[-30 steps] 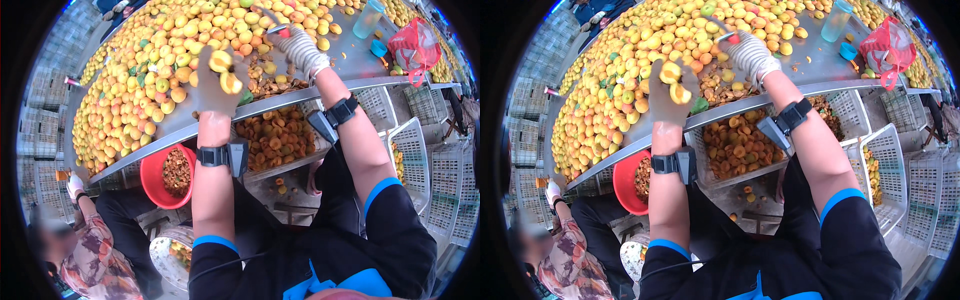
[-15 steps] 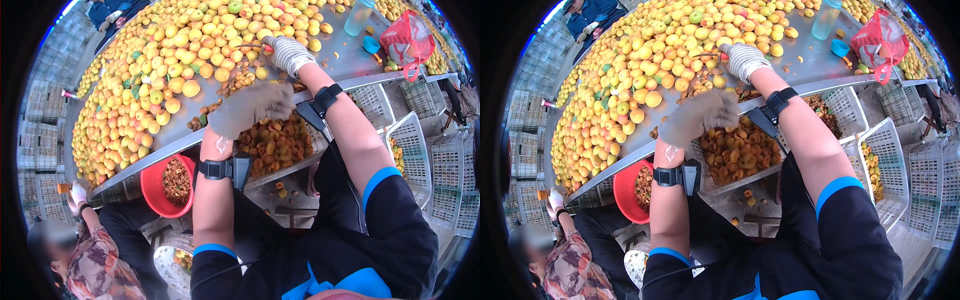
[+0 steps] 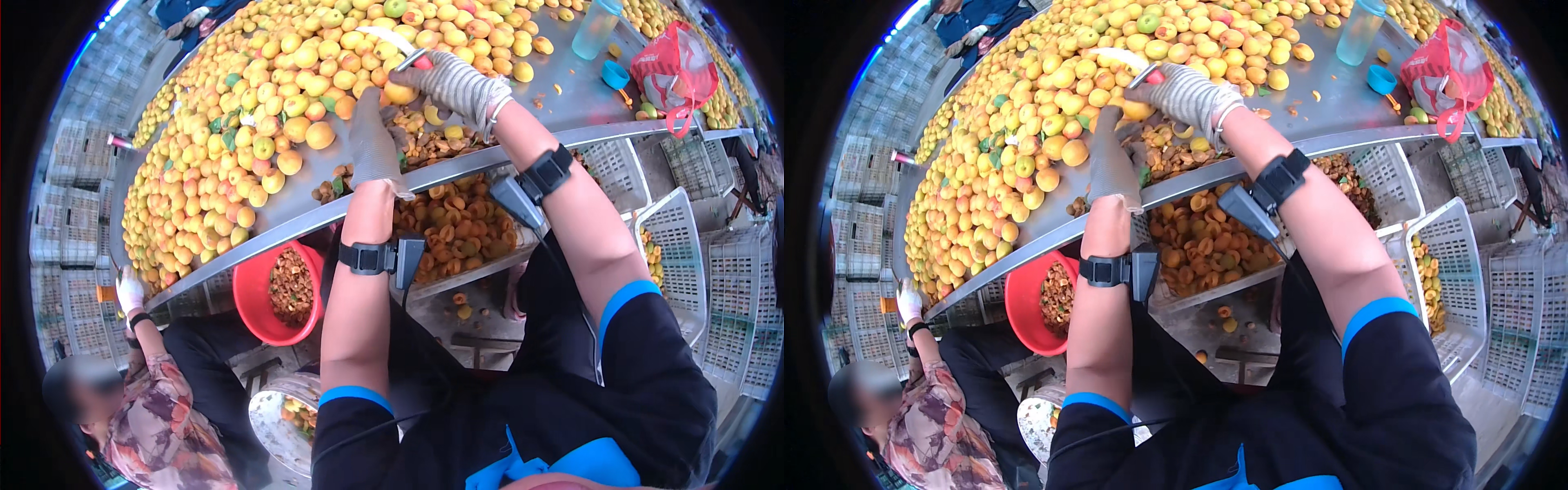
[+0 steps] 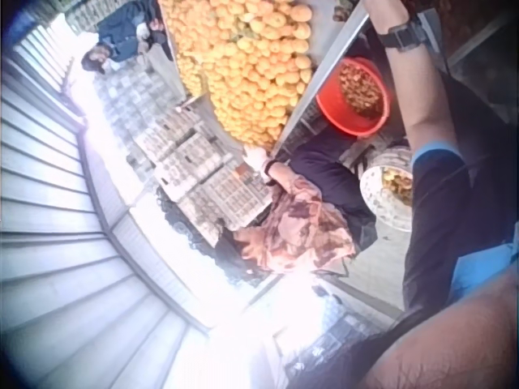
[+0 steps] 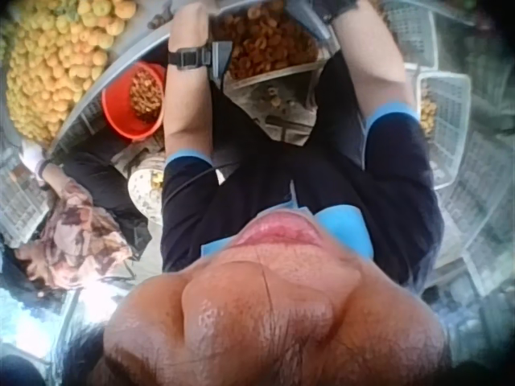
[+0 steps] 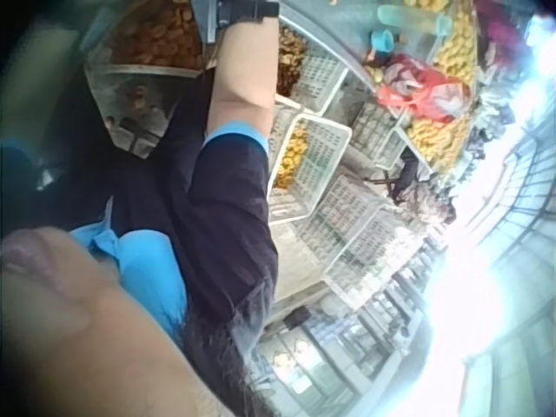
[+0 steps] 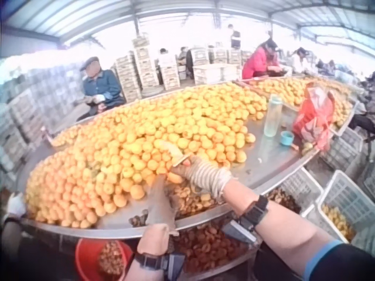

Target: Using a small paring knife to slice apricots in half and remove the pits on a large metal sorting table.

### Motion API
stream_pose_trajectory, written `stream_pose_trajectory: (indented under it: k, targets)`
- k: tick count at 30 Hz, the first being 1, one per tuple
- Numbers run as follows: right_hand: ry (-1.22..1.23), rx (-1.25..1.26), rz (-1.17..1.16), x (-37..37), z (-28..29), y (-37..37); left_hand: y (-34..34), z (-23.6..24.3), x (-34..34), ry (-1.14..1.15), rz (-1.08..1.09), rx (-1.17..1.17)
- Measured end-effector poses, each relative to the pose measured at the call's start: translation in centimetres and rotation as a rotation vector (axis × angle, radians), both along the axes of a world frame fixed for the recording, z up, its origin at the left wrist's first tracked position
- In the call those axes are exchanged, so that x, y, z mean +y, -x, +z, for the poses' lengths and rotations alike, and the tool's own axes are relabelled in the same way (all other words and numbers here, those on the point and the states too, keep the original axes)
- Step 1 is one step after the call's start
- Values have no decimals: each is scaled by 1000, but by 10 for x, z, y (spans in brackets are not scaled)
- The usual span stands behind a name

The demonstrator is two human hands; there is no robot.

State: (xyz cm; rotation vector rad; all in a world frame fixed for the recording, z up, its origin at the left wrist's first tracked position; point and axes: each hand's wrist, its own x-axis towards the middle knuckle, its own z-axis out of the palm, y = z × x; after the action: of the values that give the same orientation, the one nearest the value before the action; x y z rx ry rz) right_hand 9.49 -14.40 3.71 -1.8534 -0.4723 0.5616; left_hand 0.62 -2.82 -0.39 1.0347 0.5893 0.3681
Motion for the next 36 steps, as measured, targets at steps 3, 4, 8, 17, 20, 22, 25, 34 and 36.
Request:
stream_pose_trajectory:
  k: [3, 4, 8, 17, 20, 22, 25, 34, 36]
  targets:
    - [39, 50, 88, 4, 9, 26, -4, 0, -2, 48, -79, -48]
    - [1, 138, 118, 1, 11, 32, -4, -1, 1, 173, -72, -31]
    - [-124, 203, 8, -7, 13, 43, -2, -7, 18, 521, -99, -72]
    - [-9, -423, -93, -4, -7, 78, -3, -12, 12, 590, -145, -2]
    - [281, -766, -122, 0, -9, 79, -5, -14, 12, 506, -116, 9]
    - [413, -799, -143, 2, -9, 79, -9, -18, 10, 396, -54, -23]
    - [465, -867, -116, 3, -8, 80, -21, -27, 7, 257, 49, -97]
    - [570, -612, -75, 13, -7, 66, -28, -41, 12, -83, 108, 25]
    - [474, -390, -35, 9, -4, 60, -23, -34, 11, -38, 76, -15]
